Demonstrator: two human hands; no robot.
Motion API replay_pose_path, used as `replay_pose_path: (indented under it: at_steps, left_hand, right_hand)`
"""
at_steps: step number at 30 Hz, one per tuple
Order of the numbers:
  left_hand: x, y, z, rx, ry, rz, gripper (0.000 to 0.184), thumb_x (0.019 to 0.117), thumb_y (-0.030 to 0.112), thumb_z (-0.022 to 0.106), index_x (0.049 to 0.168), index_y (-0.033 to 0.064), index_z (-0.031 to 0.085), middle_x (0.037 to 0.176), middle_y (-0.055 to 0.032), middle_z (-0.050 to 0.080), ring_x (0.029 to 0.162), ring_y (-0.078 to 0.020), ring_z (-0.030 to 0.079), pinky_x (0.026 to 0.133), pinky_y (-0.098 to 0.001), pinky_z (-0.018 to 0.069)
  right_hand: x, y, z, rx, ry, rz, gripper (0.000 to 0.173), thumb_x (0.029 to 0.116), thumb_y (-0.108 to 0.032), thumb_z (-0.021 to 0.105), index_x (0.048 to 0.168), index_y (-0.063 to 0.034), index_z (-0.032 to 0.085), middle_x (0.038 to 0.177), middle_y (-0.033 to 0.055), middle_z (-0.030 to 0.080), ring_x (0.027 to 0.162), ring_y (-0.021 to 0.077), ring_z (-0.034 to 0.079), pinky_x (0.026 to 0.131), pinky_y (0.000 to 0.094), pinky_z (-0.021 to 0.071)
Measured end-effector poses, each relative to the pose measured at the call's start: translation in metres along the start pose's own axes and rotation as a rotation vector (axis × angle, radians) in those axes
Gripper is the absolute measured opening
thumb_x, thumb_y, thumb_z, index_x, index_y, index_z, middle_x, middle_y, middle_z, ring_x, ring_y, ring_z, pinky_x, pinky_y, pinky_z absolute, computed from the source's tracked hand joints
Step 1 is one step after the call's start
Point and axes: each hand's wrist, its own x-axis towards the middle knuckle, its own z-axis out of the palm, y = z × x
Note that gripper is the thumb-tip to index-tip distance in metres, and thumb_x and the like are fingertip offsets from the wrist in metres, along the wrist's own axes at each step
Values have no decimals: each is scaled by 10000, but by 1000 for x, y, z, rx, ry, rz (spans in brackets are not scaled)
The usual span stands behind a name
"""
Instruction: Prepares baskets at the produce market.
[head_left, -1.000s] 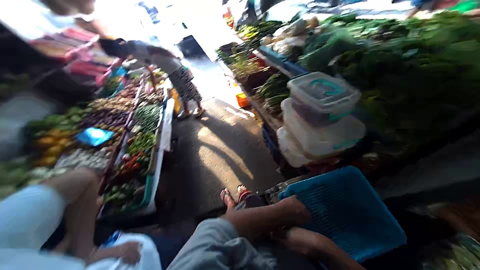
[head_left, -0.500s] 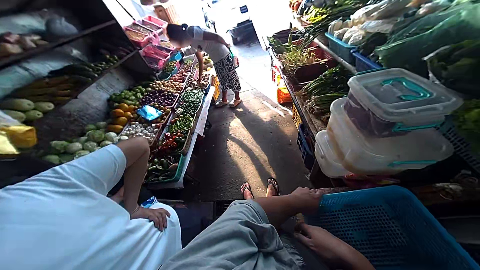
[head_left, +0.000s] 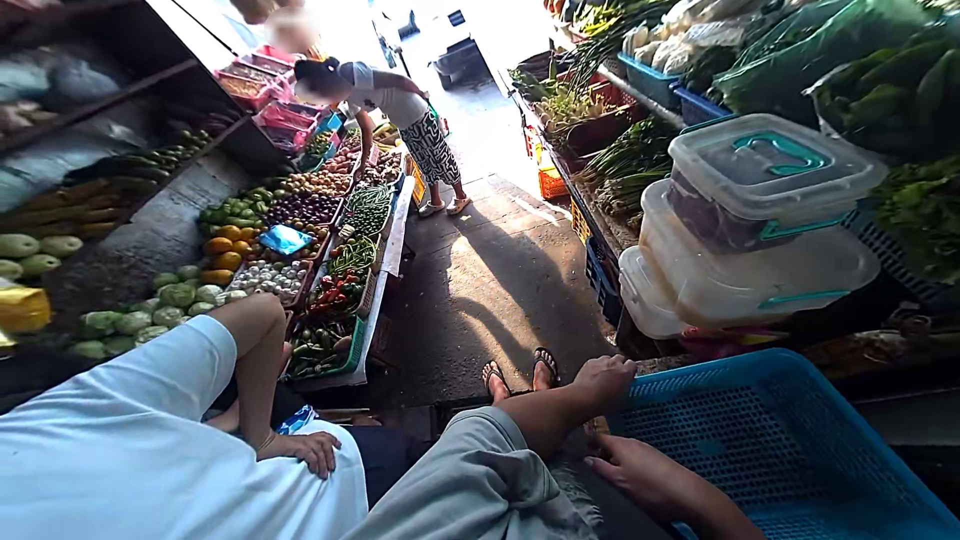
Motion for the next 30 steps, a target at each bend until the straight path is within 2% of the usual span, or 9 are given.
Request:
replay_pose_path:
  at_steps: [7, 11, 13, 15, 19, 25, 30]
  left_hand:
    - [-2, 11, -7, 25, -39, -53, 378, 882, 59, 670, 1254, 33, 606, 1228, -167, 660, 1127, -332, 665, 906, -508, 577]
    - [-5, 21, -16, -22, -82, -137, 497, 817, 63, 736, 1285, 40, 573, 1161, -176, 683, 1093, -359, 680, 862, -561, 580]
    - [-6, 19, -17, -60, -90, -163, 535, 823, 61, 729, 1325, 66, 545, 1141, -173, 698, 1091, -364, 689, 854, -583, 579]
    - [-3, 10, -15, -89, -101, -140, 531, 845, 55, 706, 1353, 80, 551, 1189, -169, 691, 1135, -359, 674, 892, -591, 568]
    - [-3, -3, -16, -143, -126, -104, 367, 910, 94, 635, 1275, 76, 614, 1201, -169, 690, 1170, -355, 658, 923, -606, 550]
    - [-1, -11, -10, -193, -143, -122, 439, 876, 105, 674, 1304, 81, 584, 1217, -181, 677, 1169, -374, 654, 901, -624, 552]
    - [2, -17, -9, -179, -166, -108, 430, 877, 102, 672, 1300, 79, 597, 1203, -176, 688, 1159, -367, 661, 906, -628, 548]
  right_hand:
    - [3, 0, 2, -14, -10, 3, 604, 1037, -576, 464, 1446, -146, 575, 1266, 111, 714, 1220, 281, 664, 1084, 549, 486]
    - [1, -4, 1, -15, -5, 7, 589, 1040, -561, 460, 1442, -147, 581, 1241, 115, 723, 1194, 290, 674, 1066, 560, 493]
    - [1, -6, 2, -20, -7, 7, 589, 1039, -561, 457, 1443, -150, 582, 1240, 110, 724, 1196, 288, 674, 1067, 557, 494]
    - [3, -6, 3, -27, -13, 0, 593, 1042, -568, 445, 1442, -152, 580, 1251, 107, 721, 1208, 284, 669, 1072, 558, 489]
    - [6, -9, 3, -8, -25, 4, 595, 1044, -570, 458, 1436, -139, 580, 1268, 122, 710, 1224, 288, 660, 1085, 555, 482]
    - [11, -3, 3, -28, -30, 22, 595, 1046, -571, 446, 1449, -152, 574, 1277, 110, 711, 1235, 277, 657, 1092, 551, 478]
    - [11, 2, -1, -35, -54, 60, 562, 1048, -516, 491, 1458, -138, 558, 1303, 122, 694, 1256, 286, 643, 1102, 547, 472]
